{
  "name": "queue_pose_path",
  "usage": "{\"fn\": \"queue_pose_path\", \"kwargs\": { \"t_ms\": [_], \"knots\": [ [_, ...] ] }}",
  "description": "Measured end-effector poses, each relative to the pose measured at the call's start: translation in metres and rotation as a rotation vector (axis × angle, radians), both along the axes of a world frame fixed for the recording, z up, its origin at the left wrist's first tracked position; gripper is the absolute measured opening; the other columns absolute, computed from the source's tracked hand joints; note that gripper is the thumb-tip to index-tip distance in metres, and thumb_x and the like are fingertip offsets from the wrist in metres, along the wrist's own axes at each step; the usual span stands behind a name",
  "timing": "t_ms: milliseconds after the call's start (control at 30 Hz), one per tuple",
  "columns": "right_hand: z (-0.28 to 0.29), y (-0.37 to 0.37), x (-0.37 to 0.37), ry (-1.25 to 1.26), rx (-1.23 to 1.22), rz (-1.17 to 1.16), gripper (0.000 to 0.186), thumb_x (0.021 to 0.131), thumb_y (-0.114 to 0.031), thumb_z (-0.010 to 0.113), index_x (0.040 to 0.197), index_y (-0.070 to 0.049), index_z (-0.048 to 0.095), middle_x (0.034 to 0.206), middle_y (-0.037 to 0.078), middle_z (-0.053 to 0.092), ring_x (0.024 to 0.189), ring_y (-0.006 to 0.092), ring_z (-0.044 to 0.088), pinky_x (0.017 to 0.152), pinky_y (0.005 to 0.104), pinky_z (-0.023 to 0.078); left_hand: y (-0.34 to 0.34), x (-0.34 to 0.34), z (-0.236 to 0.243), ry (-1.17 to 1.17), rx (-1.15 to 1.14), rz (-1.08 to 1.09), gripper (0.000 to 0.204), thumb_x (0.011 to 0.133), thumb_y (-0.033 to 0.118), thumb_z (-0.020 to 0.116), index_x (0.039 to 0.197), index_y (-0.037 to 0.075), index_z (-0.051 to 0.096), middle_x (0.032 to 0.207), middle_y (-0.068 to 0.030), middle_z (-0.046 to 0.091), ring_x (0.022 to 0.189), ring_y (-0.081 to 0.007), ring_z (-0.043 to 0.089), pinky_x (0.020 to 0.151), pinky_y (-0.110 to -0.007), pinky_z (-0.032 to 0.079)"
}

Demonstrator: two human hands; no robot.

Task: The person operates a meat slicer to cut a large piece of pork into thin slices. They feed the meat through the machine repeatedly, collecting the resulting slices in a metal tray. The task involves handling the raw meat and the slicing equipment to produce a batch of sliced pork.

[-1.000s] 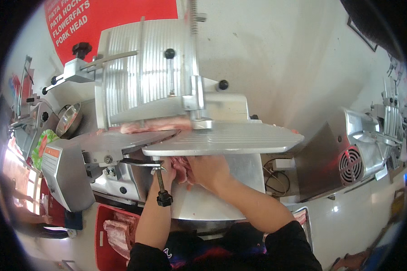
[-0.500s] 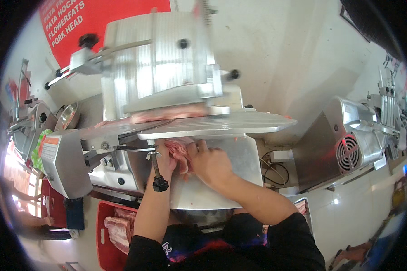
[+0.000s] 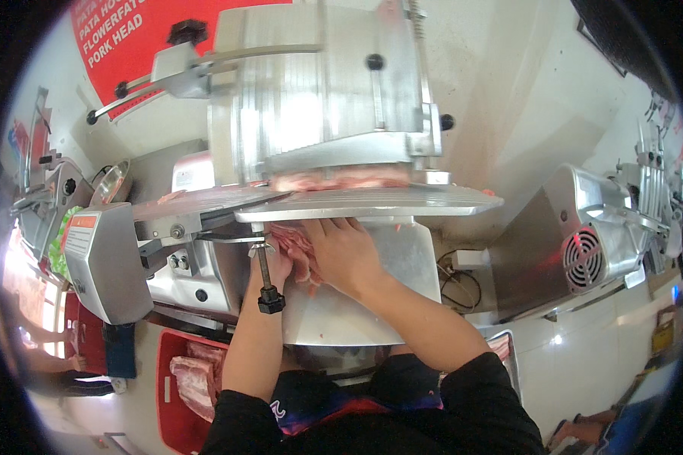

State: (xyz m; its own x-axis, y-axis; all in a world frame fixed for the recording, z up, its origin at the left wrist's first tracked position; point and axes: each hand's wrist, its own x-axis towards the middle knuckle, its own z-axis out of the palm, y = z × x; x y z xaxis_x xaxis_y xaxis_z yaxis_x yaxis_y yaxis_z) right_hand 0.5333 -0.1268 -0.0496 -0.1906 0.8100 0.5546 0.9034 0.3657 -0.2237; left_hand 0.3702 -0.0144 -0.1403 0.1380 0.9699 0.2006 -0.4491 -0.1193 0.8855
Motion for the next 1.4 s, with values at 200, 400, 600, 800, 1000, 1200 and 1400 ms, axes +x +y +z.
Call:
{"fn": "queue_pose_path", "kwargs": {
  "t_ms": [200,400,600,800,1000,1200,1400],
  "knots": [
    [-0.004,0.006,-0.003,-0.052,0.070,-0.007,0.072,0.082,-0.037,0.072,0.139,-0.003,0.045,0.118,0.021,0.065,0.115,0.0354,0.060,0.103,0.0460,0.042,0.006,-0.011,0.008,-0.319,-0.120,-0.462,0.037,0.102,0.038,0.052,0.125,0.009,0.056,0.110,-0.0070,0.066,0.094,-0.0215,0.067,0.072,-0.034,0.059],
    [-0.012,0.006,0.001,-0.115,0.038,-0.035,0.072,0.083,-0.041,0.070,0.141,-0.006,0.045,0.125,0.018,0.062,0.121,0.0332,0.058,0.108,0.0491,0.039,-0.028,0.022,0.053,-0.168,-0.279,-0.060,0.035,0.096,0.027,0.065,0.124,0.008,0.056,0.108,-0.0084,0.067,0.092,-0.0217,0.067,0.070,-0.035,0.058],
    [-0.002,-0.007,0.007,-0.167,-0.024,-0.016,0.063,0.079,-0.041,0.072,0.127,-0.004,0.054,0.110,0.017,0.068,0.111,0.0309,0.064,0.110,0.0512,0.036,-0.027,0.025,0.057,-0.009,-0.233,-0.153,0.033,0.097,0.035,0.061,0.113,0.007,0.061,0.097,-0.0096,0.068,0.081,-0.0213,0.068,0.059,-0.030,0.056],
    [-0.007,-0.015,0.012,-0.228,-0.243,-0.112,0.052,0.074,-0.038,0.074,0.106,0.001,0.059,0.079,0.018,0.071,0.081,0.0319,0.072,0.109,0.0482,0.040,-0.038,0.033,0.061,-0.298,-0.358,-0.059,0.034,0.102,0.034,0.053,0.122,0.007,0.056,0.116,-0.0129,0.063,0.106,-0.0303,0.063,0.093,-0.046,0.054],
    [-0.009,-0.011,0.012,-0.087,-0.022,-0.055,0.061,0.072,-0.036,0.077,0.118,-0.001,0.057,0.096,0.023,0.070,0.090,0.0358,0.071,0.098,0.0456,0.049,0.005,0.003,0.008,-0.392,-0.265,-0.124,0.039,0.104,0.037,0.045,0.121,0.005,0.057,0.116,-0.0125,0.064,0.106,-0.0291,0.063,0.093,-0.043,0.052],
    [0.012,-0.005,0.008,0.017,-0.174,-0.026,0.055,0.082,-0.035,0.069,0.125,-0.004,0.056,0.113,0.024,0.065,0.105,0.0407,0.064,0.090,0.0485,0.052,-0.033,0.026,0.052,-0.188,-0.525,0.183,0.043,0.102,0.041,0.047,0.122,0.005,0.058,0.114,-0.0081,0.065,0.104,-0.0245,0.064,0.089,-0.040,0.055],
    [0.016,0.010,0.007,0.168,-0.456,0.062,0.038,0.083,-0.039,0.069,0.108,-0.010,0.066,0.102,0.017,0.067,0.095,0.0390,0.064,0.085,0.0490,0.050,-0.038,0.006,0.023,-0.214,-0.480,0.117,0.042,0.102,0.041,0.047,0.121,0.005,0.059,0.114,-0.0083,0.065,0.103,-0.0247,0.064,0.089,-0.040,0.055]
  ]
}}
